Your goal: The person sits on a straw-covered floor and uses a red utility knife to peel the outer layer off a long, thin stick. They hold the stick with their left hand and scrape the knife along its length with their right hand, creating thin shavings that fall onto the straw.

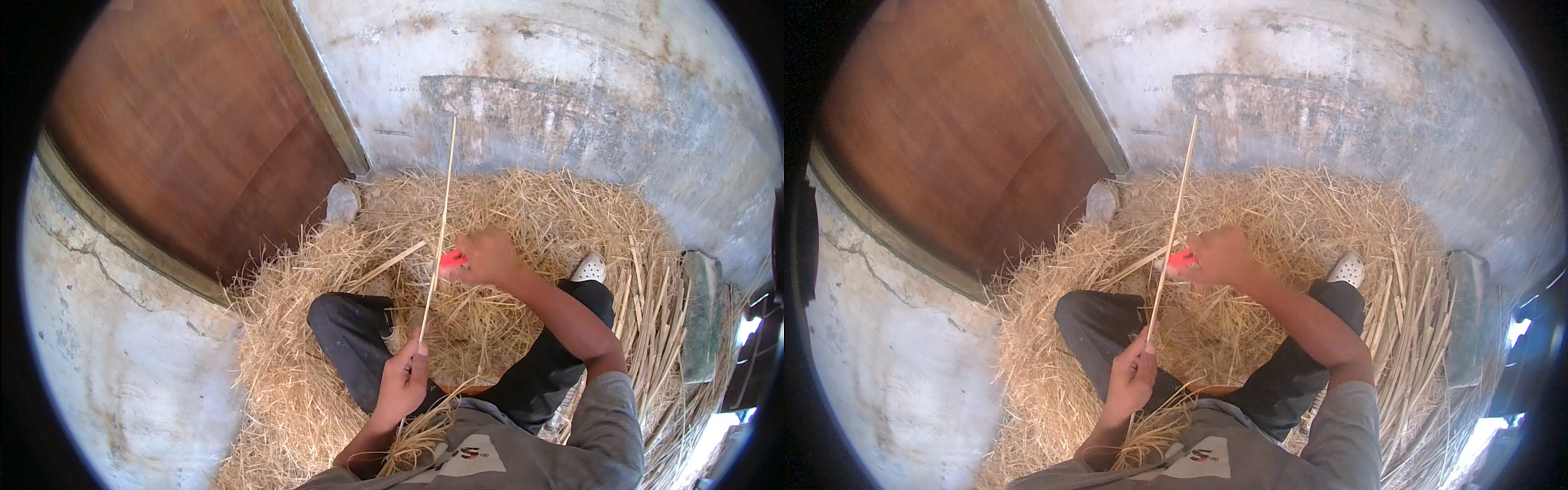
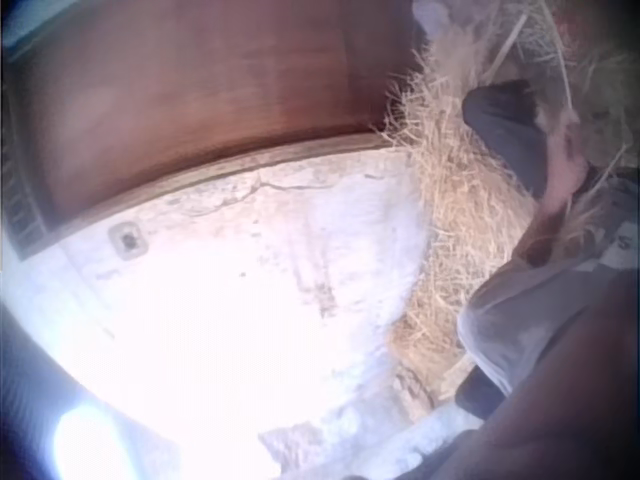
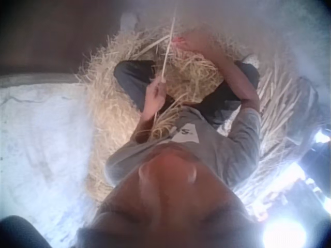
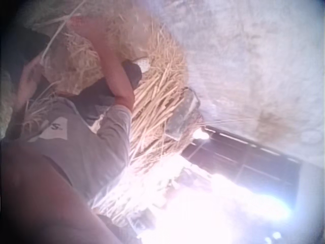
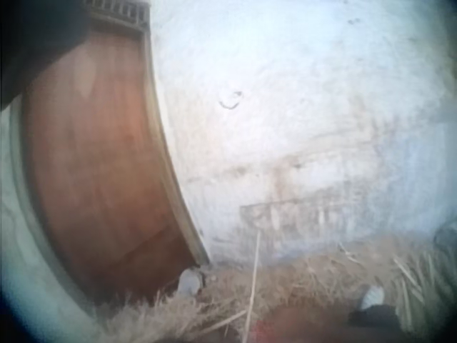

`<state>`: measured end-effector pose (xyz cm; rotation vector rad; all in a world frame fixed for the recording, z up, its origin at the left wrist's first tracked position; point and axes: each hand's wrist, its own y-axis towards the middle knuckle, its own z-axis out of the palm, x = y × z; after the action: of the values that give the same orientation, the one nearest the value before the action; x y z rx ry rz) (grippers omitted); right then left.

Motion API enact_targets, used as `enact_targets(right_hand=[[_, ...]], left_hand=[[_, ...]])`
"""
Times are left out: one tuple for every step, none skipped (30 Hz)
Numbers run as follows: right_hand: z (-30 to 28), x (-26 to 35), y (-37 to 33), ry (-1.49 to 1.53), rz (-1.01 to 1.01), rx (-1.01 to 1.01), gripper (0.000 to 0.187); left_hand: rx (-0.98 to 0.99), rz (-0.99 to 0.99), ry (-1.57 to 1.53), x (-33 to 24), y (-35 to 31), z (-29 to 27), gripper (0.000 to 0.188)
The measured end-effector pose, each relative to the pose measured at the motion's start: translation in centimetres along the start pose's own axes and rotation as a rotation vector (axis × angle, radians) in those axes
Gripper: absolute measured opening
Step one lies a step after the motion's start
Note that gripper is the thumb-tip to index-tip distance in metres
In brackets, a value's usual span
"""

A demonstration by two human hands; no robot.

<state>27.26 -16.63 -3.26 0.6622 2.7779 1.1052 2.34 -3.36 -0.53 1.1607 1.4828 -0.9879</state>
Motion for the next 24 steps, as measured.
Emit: enact_targets(right_hand=[[0.1,-1.0,0.2,-0.057,0.084,0.008,0.059],[0.1,-2.4,0.5,-0.113,0.169,0.016,0.061],[0.0,-3.4,0.6,-0.169,0.253,0.025,0.064],[-0.1,-4.1,0.5,-0.171,0.223,0.058,0.065],[-0.2,-4.7,0.4,-0.173,0.193,0.09,0.066],[-0.3,-5.1,0.3,-0.177,0.164,0.121,0.067],[0.0,-5.5,0.2,-0.174,0.138,0.119,0.067],[0.5,-5.9,0.1,-0.172,0.112,0.117,0.068],[0.5,-5.7,0.5,-0.167,0.082,0.113,0.068],[0.4,-5.6,0.8,-0.171,0.104,0.23,0.068],[0.3,-5.5,1.2,-0.174,0.124,0.348,0.069],[0.1,-5.2,1.7,-0.18,0.144,0.467,0.07],[0.3,-5.4,2.5,-0.123,0.388,0.562,0.072],[0.2,-6.0,3.4,-0.068,0.643,0.652,0.075],[1.1,-10.5,1.6,-0.228,0.813,0.332,0.073],[-0.1,-15.5,0.1,0.022,1.048,0.184,0.077],[-2.0,-20.0,-1.2,-0.251,1.065,0.365,0.08],[-2.9,-20.2,-1.2,-0.252,1.006,0.276,0.082],[-3.8,-20.1,-1.3,-0.265,1.014,0.22,0.083],[-4.8,-20.0,-2.1,-0.302,1.02,0.189,0.085],[-5.2,-20.3,-3.1,-0.299,1.069,0.18,0.084],[-4.9,-20.5,-4.0,-0.287,1.119,0.162,0.083],[-4.9,-20.7,-5.0,-0.277,1.17,0.143,0.082],[-4.7,-19.8,-5.1,-0.244,1.115,0.196,0.083]], left_hand=[[0.012,0.007,0.029,0.4,-0.3,0.0,0.041],[0.024,0.014,0.057,0.7,-0.6,0.0,0.042],[0.036,0.02,0.086,0.9,-0.7,0.1,0.042],[0.046,0.018,0.147,0.7,-0.9,0.1,0.042],[0.056,0.017,0.209,0.2,-1.1,0.2,0.042],[0.069,0.018,0.271,-0.2,-1.1,0.3,0.043],[0.071,0.016,0.308,-0.3,-1.1,0.2,0.042],[0.073,0.013,0.345,-0.4,-1.1,0.1,0.041],[0.07,0.01,0.383,-0.5,-1.1,-0.1,0.041],[0.068,0.035,0.396,-0.3,-1.1,-0.2,0.042],[0.066,0.06,0.41,0.0,-1.2,-0.3,0.043],[0.064,0.086,0.42,0.2,-1.4,-0.3,0.044],[0.116,0.061,0.426,0.5,-1.9,-0.4,0.043],[0.176,0.039,0.432,0.8,-2.7,-0.4,0.043],[0.238,0.017,0.438,1.1,-3.7,-0.4,0.042],[0.277,-0.009,0.347,1.5,-5.5,-0.6,0.041],[0.316,-0.029,0.275,1.7,-7.0,-0.8,0.04],[0.323,-0.042,0.216,1.7,-7.3,-1.6,0.039],[0.275,-0.07,0.205,1.8,-6.9,-2.5,0.038],[0.236,-0.108,0.163,2.5,-6.8,-3.0,0.037],[0.204,-0.142,0.112,3.1,-6.8,-3.1,0.037],[0.224,-0.167,0.056,1.6,-5.7,-3.7,0.037],[0.223,-0.174,-0.03,1.6,-4.3,-3.5,0.037],[0.205,-0.193,-0.104,1.8,-3.4,-3.7,0.037]])
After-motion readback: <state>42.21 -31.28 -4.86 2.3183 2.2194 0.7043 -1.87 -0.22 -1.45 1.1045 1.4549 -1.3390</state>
